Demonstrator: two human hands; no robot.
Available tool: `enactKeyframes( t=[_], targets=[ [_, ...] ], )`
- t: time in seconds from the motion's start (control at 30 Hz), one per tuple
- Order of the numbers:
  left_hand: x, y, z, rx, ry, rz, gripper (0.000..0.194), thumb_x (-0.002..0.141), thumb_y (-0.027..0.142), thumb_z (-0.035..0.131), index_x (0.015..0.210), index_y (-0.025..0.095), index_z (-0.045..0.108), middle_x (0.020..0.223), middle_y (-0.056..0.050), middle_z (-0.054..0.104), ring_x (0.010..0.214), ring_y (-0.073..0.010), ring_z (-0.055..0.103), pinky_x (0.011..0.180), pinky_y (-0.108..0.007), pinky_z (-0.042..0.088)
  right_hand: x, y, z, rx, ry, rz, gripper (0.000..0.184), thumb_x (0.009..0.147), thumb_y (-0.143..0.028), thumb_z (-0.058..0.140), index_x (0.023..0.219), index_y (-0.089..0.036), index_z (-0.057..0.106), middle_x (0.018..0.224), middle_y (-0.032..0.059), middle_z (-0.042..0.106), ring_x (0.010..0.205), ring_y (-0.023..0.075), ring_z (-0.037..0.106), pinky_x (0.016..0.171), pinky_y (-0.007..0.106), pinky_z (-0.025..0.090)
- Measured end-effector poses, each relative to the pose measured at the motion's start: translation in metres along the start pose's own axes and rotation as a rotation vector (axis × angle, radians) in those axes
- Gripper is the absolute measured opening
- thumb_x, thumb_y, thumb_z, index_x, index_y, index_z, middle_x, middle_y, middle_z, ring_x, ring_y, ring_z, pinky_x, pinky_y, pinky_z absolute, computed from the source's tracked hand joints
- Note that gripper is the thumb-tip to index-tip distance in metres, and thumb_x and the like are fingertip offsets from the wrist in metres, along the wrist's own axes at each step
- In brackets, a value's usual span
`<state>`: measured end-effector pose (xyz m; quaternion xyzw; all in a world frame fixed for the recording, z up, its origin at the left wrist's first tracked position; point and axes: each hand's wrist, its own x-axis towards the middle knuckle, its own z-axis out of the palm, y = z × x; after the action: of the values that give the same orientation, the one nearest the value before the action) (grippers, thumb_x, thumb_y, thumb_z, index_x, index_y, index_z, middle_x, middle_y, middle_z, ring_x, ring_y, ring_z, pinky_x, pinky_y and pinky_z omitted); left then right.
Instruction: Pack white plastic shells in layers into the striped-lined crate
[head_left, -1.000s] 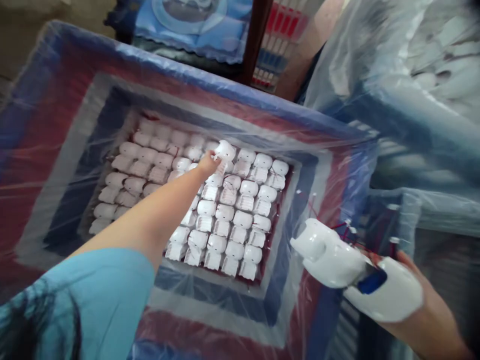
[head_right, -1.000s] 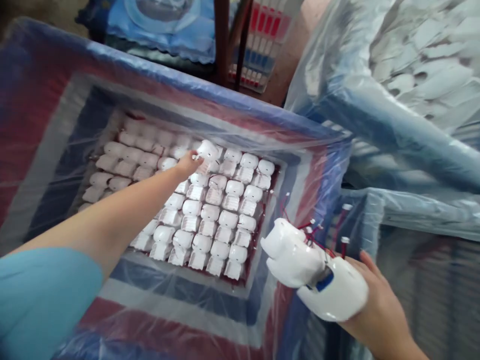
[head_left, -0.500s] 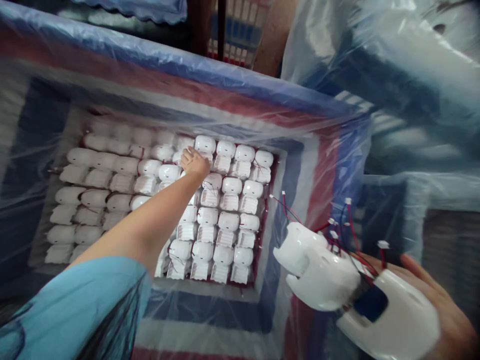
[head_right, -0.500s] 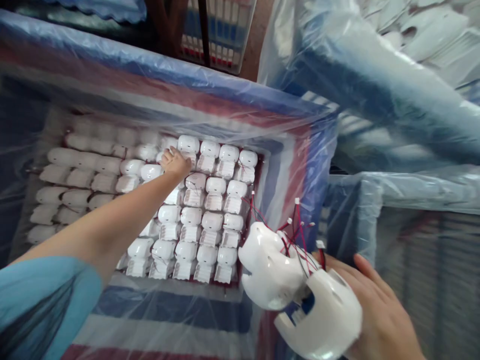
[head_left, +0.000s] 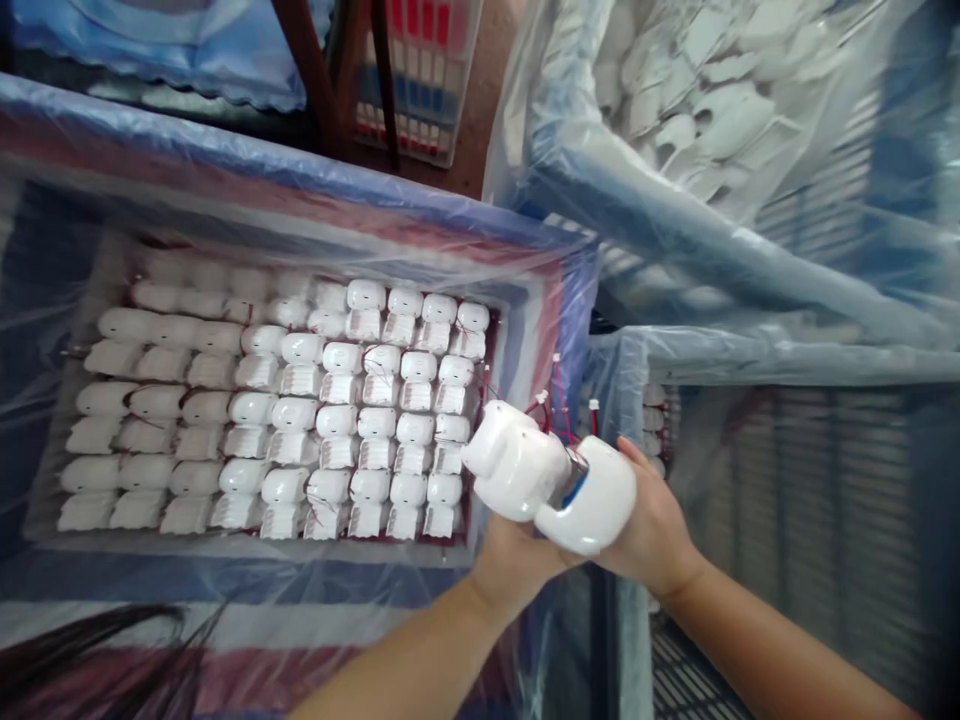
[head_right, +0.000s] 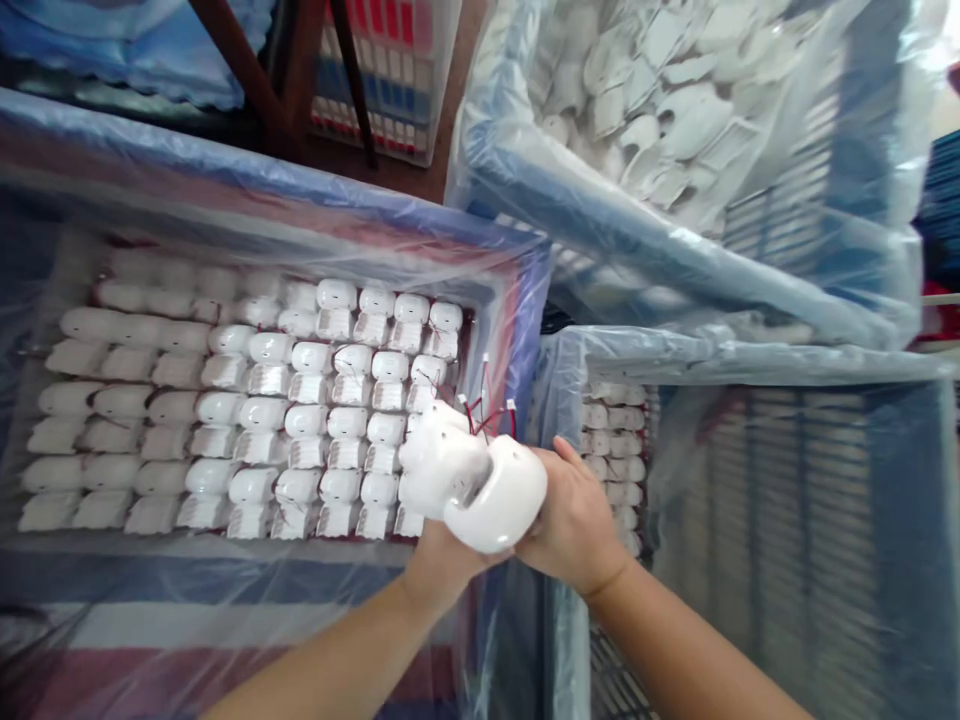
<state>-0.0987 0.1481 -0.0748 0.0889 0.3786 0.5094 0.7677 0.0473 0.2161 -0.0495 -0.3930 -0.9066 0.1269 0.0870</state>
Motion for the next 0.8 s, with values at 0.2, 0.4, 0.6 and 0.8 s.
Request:
enactKeyframes(
  t=[0.2, 0.4, 0.6, 0.8],
  targets=[
    [-0.003, 0.022, -0.02, 0.067, 0.012, 0.038, 0.077, 0.056, 0.037, 0.084, 0.123, 0.022, 0.049, 0.127, -0.012, 0.056, 0.117, -0.0301, 0.053, 0.106, -0.044, 0.04, 0.003, -0.001, -0.003, 0.07, 0.063, -0.001, 0.057, 0.061, -0.05, 0.067, 0.108, -0.018, 0.059, 0.099, 0.0094, 0.068, 0.097, 0.0266, 0.064, 0.098, 0.046, 0.045],
    [-0.02, 0.068, -0.037, 0.048, -0.102, 0.031, 0.087, 0.061, 0.022, 0.082, 0.135, 0.02, 0.036, 0.126, -0.013, 0.056, 0.113, -0.0238, 0.056, 0.101, -0.037, 0.044, 0.018, -0.047, -0.009, 0.418, 0.028, 0.345, 0.05, 0.064, -0.042, 0.073, 0.105, -0.017, 0.06, 0.098, 0.0103, 0.068, 0.09, 0.0258, 0.066, 0.084, 0.04, 0.053],
    [-0.04, 0.136, -0.121, 0.107, -0.106, -0.002, 0.072, 0.059, 0.013, 0.082, 0.121, 0.019, 0.047, 0.109, -0.008, 0.064, 0.096, -0.0179, 0.062, 0.087, -0.03, 0.05, 0.067, -0.152, 0.036, 0.996, 0.114, 0.741, 0.064, 0.059, -0.04, 0.079, 0.111, -0.015, 0.051, 0.101, 0.0132, 0.068, 0.085, 0.0248, 0.067, 0.076, 0.038, 0.055],
    [-0.058, 0.206, -0.222, 0.161, 0.153, -0.057, 0.058, 0.061, 0.014, 0.075, 0.115, 0.016, 0.054, 0.107, -0.01, 0.065, 0.094, -0.0217, 0.063, 0.078, -0.028, 0.051, 0.141, -0.227, 0.106, 1.361, 0.201, 0.808, 0.068, 0.06, -0.041, 0.077, 0.114, -0.016, 0.044, 0.109, 0.0122, 0.065, 0.095, 0.0218, 0.064, 0.087, 0.038, 0.051]
  ],
)
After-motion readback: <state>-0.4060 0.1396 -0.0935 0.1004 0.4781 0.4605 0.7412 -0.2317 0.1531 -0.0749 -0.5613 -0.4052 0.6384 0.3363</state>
